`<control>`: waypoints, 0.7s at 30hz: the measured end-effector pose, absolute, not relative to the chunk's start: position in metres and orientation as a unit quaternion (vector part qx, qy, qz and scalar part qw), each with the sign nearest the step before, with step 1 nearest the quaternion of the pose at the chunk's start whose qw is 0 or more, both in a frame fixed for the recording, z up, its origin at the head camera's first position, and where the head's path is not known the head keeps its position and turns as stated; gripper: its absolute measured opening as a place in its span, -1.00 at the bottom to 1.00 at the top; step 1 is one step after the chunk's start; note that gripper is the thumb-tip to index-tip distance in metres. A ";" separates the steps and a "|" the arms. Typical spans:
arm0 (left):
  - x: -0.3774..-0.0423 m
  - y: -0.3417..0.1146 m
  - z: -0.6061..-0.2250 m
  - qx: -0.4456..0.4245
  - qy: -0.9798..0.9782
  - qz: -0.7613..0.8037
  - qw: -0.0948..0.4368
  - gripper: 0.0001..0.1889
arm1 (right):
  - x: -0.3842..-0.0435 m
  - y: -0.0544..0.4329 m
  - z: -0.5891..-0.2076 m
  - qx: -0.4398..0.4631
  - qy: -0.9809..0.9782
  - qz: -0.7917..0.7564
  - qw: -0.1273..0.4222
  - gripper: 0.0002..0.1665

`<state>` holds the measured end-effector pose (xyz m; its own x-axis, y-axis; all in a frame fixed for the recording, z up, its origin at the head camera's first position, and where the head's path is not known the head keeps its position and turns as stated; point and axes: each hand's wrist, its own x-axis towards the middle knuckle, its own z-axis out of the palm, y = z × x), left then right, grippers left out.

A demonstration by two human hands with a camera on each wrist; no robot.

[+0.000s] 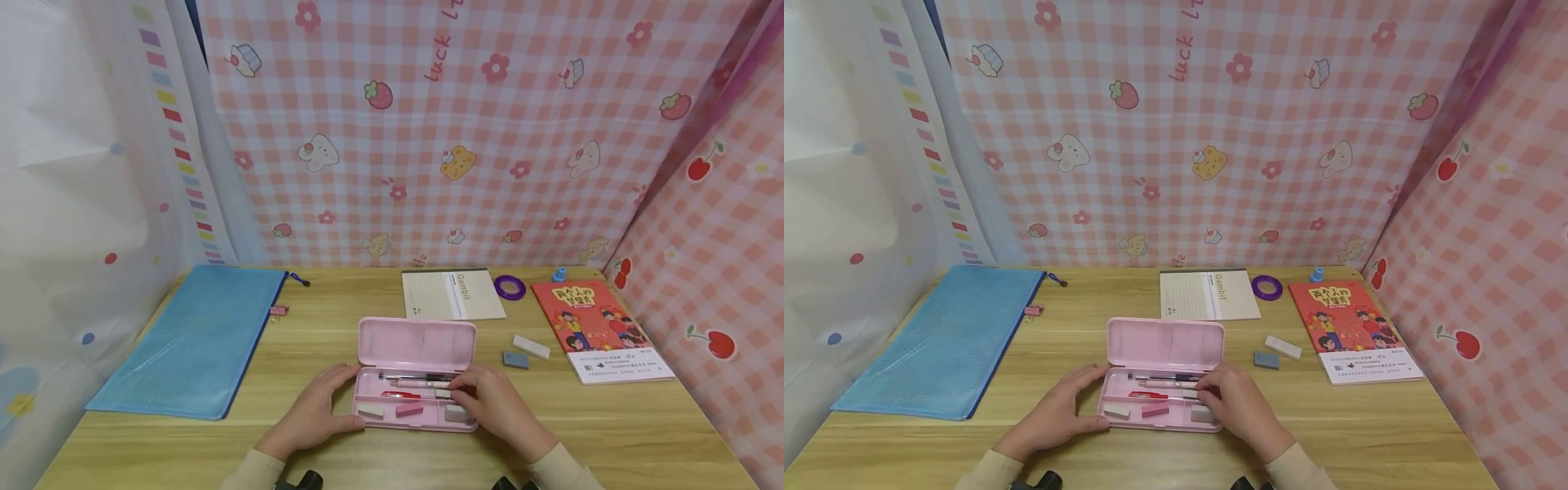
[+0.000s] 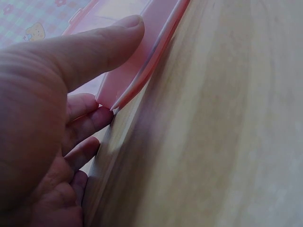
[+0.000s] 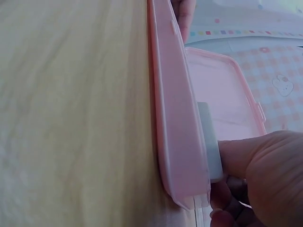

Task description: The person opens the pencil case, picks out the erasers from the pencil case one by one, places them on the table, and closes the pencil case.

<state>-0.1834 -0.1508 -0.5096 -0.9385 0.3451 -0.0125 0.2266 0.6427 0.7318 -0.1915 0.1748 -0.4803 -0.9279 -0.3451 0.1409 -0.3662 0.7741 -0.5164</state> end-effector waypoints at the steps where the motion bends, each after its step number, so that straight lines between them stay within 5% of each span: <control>1: -0.184 -0.151 -0.510 0.158 0.903 0.392 0.076 -0.05 | -0.192 0.175 -0.480 0.188 -0.943 0.275 0.019 -0.88; 21: -0.183 -0.150 -0.507 0.164 0.903 0.389 0.073 -0.05 | -0.193 0.175 -0.475 0.212 -0.944 0.253 -0.011 -0.90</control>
<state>-0.1826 -0.1505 -0.5074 -0.9353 0.3538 -0.0046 0.2396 0.6427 0.7277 -0.1925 0.1747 -0.4746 -0.9099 -0.4056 0.0867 -0.3945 0.7816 -0.4831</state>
